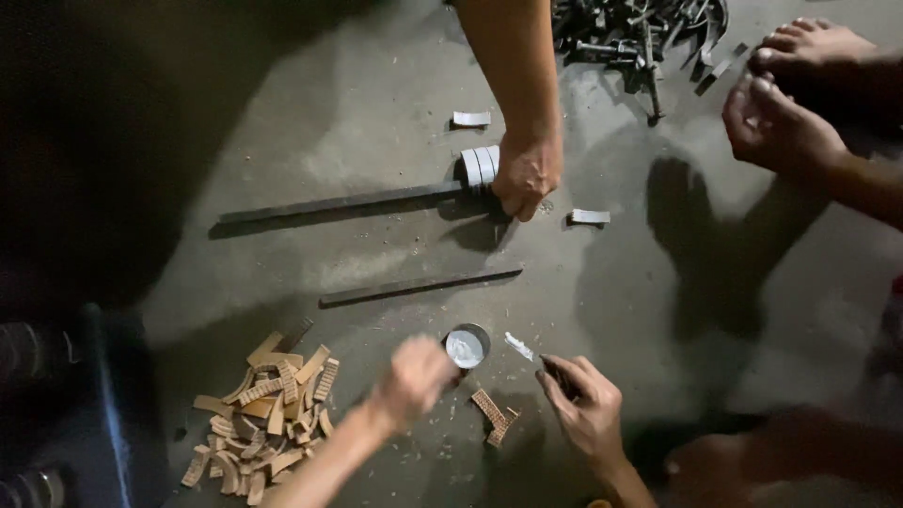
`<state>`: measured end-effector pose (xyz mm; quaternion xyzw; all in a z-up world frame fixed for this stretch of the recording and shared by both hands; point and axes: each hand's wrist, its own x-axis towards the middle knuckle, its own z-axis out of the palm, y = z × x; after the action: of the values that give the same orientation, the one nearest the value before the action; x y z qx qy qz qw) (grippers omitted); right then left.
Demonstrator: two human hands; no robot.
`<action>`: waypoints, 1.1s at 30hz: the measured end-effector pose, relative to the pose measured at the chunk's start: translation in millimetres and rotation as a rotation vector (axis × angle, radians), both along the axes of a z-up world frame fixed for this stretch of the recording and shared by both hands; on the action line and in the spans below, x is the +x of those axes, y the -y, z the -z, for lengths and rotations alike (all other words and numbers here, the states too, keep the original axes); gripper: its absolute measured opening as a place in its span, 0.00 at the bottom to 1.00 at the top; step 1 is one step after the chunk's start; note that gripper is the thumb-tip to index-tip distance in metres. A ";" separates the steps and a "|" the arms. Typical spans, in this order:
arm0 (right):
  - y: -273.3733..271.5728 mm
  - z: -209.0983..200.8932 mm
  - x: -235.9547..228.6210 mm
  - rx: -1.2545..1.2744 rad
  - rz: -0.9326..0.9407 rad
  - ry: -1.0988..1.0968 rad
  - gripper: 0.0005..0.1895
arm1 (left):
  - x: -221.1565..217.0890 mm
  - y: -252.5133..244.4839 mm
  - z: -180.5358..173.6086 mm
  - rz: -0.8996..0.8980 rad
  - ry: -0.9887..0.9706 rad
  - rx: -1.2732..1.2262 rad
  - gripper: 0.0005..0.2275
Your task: The person applies a white substance from a small metal container onto small, curved metal pieces using a small metal spatula. They then place the coated pieces onto a metal rod on the floor. The person repeats this process for several pieces.
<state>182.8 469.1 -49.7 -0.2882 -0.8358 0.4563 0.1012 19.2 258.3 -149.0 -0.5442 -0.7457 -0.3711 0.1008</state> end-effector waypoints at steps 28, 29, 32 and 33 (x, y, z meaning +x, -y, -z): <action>49.1 -78.9 -28.3 -0.890 0.081 0.225 0.13 | 68.1 30.8 -134.2 -0.498 0.730 0.259 0.14; 51.3 -80.2 -28.0 -0.935 0.066 0.207 0.12 | 70.6 27.5 -132.6 -0.439 0.694 0.362 0.13; 51.4 -74.2 -31.3 -0.911 0.015 0.223 0.12 | 70.1 22.2 -138.1 -0.444 0.645 0.336 0.12; 47.8 -78.3 -33.4 -0.910 0.018 0.225 0.12 | 70.1 22.7 -135.6 -0.442 0.648 0.337 0.12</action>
<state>149.4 421.3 28.6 -0.3582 -0.5541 0.7413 -0.1226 89.2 235.6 -13.4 -0.2021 -0.7666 -0.6090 0.0257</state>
